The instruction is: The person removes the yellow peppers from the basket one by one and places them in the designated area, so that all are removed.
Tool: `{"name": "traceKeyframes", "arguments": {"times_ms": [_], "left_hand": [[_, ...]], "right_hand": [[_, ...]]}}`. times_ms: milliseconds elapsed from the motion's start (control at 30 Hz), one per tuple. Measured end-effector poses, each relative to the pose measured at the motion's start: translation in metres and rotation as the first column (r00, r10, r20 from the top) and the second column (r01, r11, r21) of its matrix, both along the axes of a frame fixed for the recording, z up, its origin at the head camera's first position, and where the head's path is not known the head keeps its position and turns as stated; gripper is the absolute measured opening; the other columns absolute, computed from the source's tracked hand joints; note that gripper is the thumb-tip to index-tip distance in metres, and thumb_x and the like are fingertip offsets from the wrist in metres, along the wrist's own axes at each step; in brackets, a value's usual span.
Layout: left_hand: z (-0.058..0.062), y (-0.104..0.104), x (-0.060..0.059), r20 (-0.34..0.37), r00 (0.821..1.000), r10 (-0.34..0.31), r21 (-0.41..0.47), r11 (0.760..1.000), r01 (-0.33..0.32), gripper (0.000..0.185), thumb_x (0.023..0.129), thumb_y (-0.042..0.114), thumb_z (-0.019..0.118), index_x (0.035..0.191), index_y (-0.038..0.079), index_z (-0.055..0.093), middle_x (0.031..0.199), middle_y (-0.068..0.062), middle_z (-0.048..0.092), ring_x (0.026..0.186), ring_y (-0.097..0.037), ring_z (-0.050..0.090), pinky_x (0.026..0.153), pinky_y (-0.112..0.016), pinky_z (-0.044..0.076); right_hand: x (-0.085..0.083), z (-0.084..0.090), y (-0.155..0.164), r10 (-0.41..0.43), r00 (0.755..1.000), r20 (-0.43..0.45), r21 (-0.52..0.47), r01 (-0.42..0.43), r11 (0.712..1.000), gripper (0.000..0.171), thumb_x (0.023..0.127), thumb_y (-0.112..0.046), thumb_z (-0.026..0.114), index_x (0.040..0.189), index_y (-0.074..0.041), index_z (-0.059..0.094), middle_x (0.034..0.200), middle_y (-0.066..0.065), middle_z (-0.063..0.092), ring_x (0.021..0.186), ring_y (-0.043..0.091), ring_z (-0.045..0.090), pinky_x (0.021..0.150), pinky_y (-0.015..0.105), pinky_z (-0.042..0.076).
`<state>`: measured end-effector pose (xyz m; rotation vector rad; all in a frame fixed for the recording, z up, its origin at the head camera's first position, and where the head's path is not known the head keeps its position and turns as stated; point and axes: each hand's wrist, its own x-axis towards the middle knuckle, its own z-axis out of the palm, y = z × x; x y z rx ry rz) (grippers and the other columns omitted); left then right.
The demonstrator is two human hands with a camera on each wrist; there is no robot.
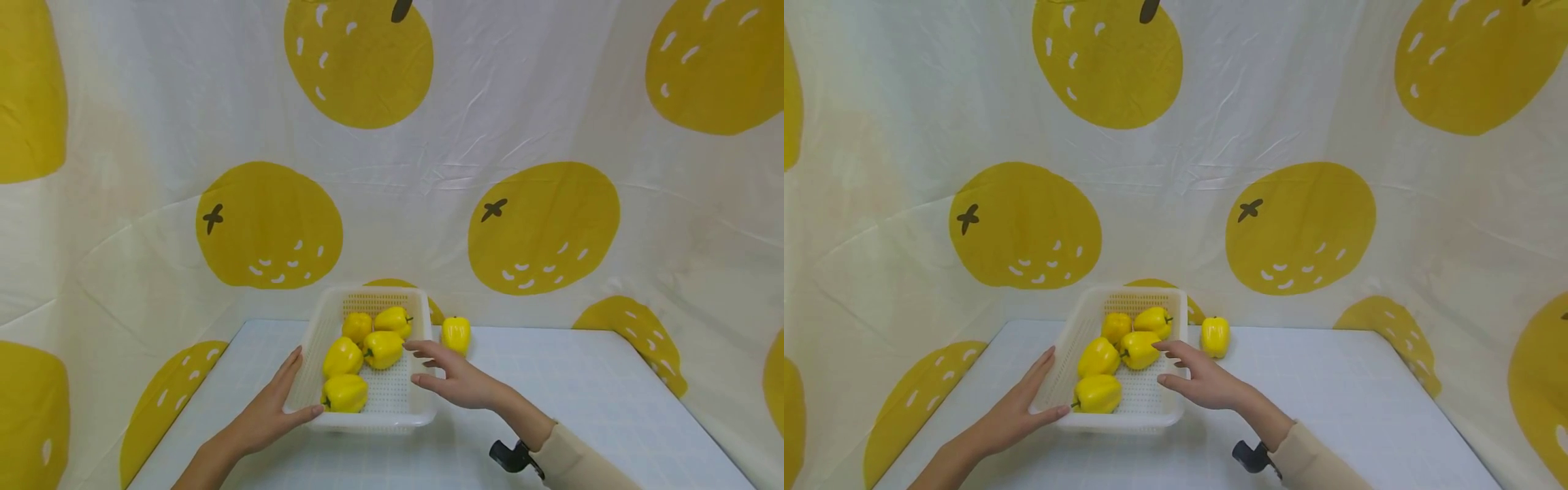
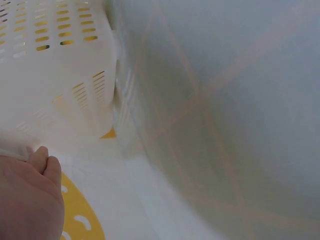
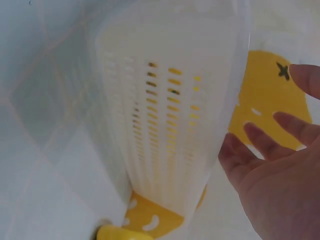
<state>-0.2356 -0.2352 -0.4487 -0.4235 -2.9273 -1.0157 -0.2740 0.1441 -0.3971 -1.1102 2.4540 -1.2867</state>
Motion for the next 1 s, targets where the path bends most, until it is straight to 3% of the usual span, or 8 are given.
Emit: {"name": "traceKeyframes", "arguments": {"times_ms": [300,633,1000], "left_hand": [[-0.005,-0.002,-0.001,-0.003,1.000,0.000,0.012,1.000,0.001,0.112,0.088,0.065,0.069,0.164,0.006,0.013,0.173,-0.010,0.003,0.155,-0.041,0.016,0.116,-0.069,0.023],[-0.004,-0.002,-0.001,-0.012,1.000,-0.012,0.021,1.000,0.012,0.111,0.088,0.063,0.070,0.164,0.004,0.014,0.172,-0.011,0.003,0.155,-0.041,0.016,0.116,-0.070,0.023],[-0.004,-0.004,-0.001,-0.030,0.999,-0.018,0.025,1.000,0.018,0.110,0.089,0.063,0.070,0.164,0.005,0.014,0.173,-0.009,0.003,0.154,-0.041,0.017,0.116,-0.070,0.024]], "right_hand": [[0.002,-0.005,-0.036,0.071,0.995,0.066,0.031,-0.073,0.997,0.051,0.104,-0.028,0.061,0.152,-0.021,0.045,0.156,-0.003,0.044,0.141,0.025,0.046,0.111,0.051,0.044],[-0.003,-0.016,-0.070,0.125,0.988,-0.089,0.168,-0.109,0.980,0.061,0.100,-0.029,0.068,0.155,-0.018,0.042,0.155,0.003,0.047,0.141,0.019,0.045,0.117,0.043,0.038],[-0.011,-0.019,-0.101,0.135,0.981,-0.136,0.306,-0.088,0.948,0.065,0.098,-0.030,0.070,0.156,-0.017,0.041,0.160,-0.001,0.041,0.146,0.019,0.040,0.119,0.045,0.036]]}}
